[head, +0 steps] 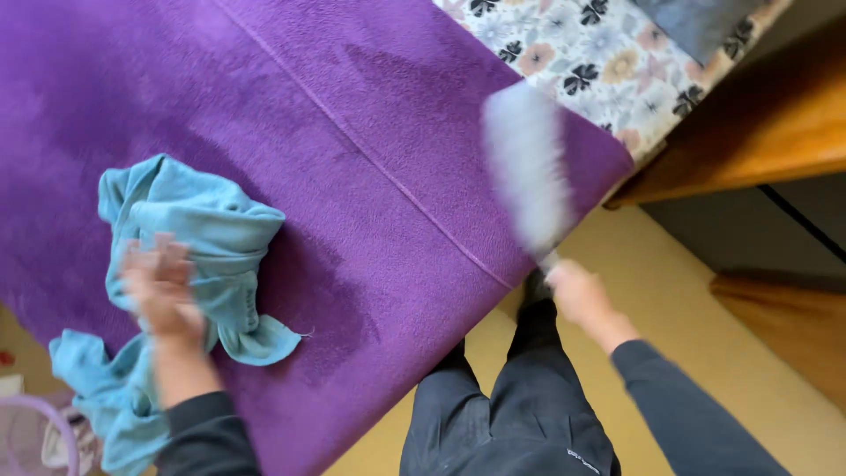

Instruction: The recorder is dusting a bed cover and tidying up objects in a bedroom using a handheld duster.

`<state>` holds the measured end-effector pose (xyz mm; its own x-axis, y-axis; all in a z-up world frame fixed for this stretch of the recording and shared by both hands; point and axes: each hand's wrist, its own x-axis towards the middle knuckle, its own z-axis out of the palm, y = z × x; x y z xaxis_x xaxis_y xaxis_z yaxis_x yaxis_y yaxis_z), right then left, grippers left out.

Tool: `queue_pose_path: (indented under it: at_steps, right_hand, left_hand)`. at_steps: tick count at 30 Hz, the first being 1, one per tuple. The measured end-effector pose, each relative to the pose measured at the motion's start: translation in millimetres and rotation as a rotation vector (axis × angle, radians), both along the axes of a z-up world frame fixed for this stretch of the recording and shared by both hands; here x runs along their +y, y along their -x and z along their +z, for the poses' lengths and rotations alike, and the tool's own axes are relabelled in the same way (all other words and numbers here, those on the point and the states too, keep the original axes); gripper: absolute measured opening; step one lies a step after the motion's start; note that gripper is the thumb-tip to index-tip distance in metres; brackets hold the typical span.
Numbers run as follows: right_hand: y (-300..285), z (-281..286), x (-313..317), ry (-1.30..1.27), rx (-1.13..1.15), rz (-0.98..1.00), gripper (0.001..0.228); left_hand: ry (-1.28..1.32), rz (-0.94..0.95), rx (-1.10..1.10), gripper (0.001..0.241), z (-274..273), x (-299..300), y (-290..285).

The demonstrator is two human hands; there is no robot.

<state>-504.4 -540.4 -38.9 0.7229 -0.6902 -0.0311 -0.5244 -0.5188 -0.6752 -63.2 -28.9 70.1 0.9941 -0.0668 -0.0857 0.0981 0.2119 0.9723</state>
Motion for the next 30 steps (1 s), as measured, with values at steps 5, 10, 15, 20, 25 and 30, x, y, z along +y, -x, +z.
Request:
queue_pose_path:
  at_steps: [5, 10, 15, 20, 25, 30]
  right_hand:
    - [1, 8, 72, -0.17, 0.839, 1.119, 0.023]
    - [-31, 47, -7, -0.089, 0.795, 1.112, 0.023]
    - [-85, 58, -126, -0.202, 0.489, 0.589, 0.037]
    - [-130, -1, -152, -0.215, -0.117, 0.462, 0.036]
    - [-124, 26, -111, -0.198, 0.481, 0.985, 0.043]
    - [-180, 71, -143, -0.196, 0.705, 0.863, 0.041]
  left_hand:
    - [-0.334, 0.063, 0.321, 0.058, -93, -115, 145]
    - [-0.499, -0.048, 0.303, 0.064, -126, -178, 221]
    - [-0.646, -0.077, 0.203, 0.067, -134, -196, 240]
    - [-0.567, 0.006, 0.418, 0.076, -117, -212, 218]
    - [-0.498, 0.04, 0.302, 0.074, -183, -228, 156]
    - [-0.535, 0.092, 0.352, 0.071, -178, -259, 105]
